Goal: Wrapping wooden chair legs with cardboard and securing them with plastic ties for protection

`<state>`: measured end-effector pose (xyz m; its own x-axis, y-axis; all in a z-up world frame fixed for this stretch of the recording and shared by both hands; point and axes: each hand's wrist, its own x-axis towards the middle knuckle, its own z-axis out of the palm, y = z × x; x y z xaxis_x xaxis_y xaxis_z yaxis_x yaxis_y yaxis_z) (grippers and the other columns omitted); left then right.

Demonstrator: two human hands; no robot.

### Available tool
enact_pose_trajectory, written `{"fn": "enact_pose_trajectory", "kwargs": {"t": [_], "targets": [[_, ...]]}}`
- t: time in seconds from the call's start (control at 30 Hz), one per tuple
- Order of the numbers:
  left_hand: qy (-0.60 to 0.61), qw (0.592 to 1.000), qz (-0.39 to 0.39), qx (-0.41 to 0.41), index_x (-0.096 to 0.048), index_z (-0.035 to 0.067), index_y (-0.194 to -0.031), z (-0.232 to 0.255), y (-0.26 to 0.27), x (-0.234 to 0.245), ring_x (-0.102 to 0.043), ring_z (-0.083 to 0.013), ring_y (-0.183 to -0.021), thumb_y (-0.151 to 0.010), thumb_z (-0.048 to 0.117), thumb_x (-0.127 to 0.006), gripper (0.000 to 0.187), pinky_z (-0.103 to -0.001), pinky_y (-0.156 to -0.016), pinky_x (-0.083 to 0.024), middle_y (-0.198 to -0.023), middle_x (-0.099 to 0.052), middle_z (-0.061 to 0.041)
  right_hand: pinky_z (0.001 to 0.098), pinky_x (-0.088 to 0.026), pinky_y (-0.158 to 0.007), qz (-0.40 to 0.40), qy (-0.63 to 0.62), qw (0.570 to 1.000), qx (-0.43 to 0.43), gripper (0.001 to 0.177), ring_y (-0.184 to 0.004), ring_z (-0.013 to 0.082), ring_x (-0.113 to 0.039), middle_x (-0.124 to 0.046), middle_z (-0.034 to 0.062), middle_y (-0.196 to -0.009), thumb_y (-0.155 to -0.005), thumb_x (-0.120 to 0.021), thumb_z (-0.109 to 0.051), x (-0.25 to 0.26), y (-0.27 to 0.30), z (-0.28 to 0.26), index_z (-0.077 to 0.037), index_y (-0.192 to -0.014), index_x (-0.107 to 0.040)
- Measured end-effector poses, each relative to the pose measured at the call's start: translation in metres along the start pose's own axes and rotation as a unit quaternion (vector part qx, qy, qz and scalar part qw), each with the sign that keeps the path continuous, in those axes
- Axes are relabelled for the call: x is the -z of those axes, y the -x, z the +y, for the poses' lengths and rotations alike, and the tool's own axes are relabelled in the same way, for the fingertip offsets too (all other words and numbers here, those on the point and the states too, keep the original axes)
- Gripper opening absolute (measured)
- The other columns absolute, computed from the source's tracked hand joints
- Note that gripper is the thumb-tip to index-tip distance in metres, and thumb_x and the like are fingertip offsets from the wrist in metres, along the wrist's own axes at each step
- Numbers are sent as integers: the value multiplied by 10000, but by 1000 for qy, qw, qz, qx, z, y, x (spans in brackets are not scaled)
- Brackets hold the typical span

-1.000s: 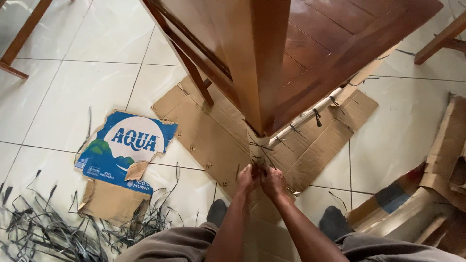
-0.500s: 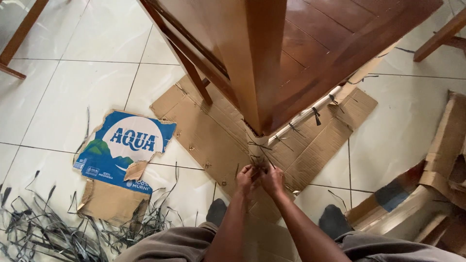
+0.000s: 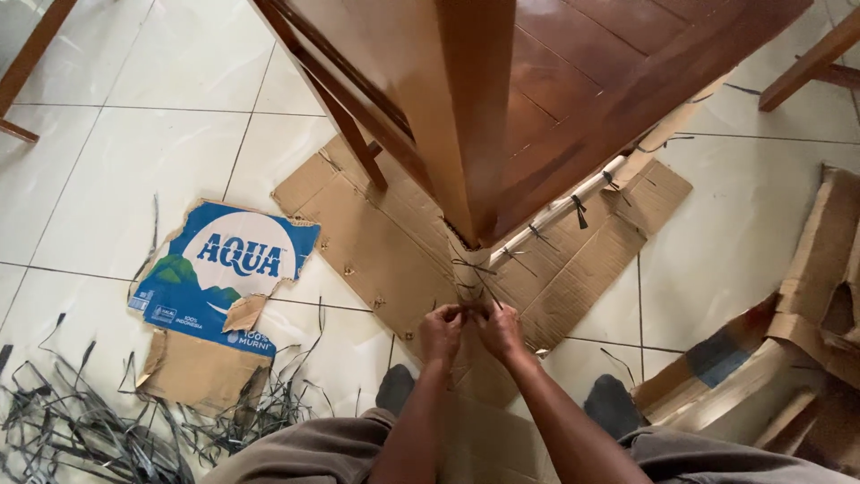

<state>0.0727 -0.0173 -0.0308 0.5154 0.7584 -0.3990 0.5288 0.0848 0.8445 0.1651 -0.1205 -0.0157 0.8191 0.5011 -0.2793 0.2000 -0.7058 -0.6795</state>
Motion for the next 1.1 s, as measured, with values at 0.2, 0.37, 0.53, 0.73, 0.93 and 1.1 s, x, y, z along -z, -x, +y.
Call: {"fn": "enact_pose_trajectory", "kwargs": {"t": [0.2,0.37,0.53,0.73,0.93,1.1], "targets": [[-106,990,50,-83,-814,217,-924,7,-5,6,-740,-316,-901,-849,202,-788,81,-411,-773,-607,-971,-738,-60,518,-594,-702,58,-24,992,114,174,-854,393,-755,-774,156,-867,-803,-790,-138,8,-9,-3,-103,-959,-722],[-156,985,42,-57,-794,197,-935,-18,-41,-4,-751,-298,-899,-866,227,-773,78,-420,-768,-606,-892,-749,-75,492,-582,-701,17,57,997,44,67,-813,323,-760,-760,76,-824,-842,-699,-234,3,-31,33,-215,-906,-702],[-159,986,28,-50,-782,180,-946,16,-32,8,-763,-323,-914,-876,187,-752,77,-438,-783,-588,-889,-786,-90,515,-599,-778,-29,81,996,-28,178,-894,398,-756,-761,146,-880,-863,-607,-283,16,-30,26,-165,-932,-721],[-219,974,31,-38,-750,233,-952,6,-36,2,-764,-273,-931,-880,246,-735,75,-416,-805,-599,-895,-785,-41,520,-590,-792,-46,63,995,-58,197,-904,379,-759,-771,98,-890,-868,-575,-324,5,-29,34,-221,-944,-725],[-247,969,6,-22,-720,245,-977,15,-35,8,-748,-278,-989,-913,278,-679,83,-447,-840,-600,-950,-766,-49,535,-590,-761,-44,93,995,-6,187,-862,392,-755,-748,166,-867,-871,-576,-262,20,-15,12,-158,-930,-720],[-289,956,-9,-43,-712,219,-999,30,-33,13,-741,-307,-1007,-916,275,-670,110,-478,-864,-599,-962,-747,-78,552,-578,-711,-45,95,994,41,139,-877,420,-747,-733,205,-861,-879,-601,-210,46,8,-23,-112,-926,-688]]}}
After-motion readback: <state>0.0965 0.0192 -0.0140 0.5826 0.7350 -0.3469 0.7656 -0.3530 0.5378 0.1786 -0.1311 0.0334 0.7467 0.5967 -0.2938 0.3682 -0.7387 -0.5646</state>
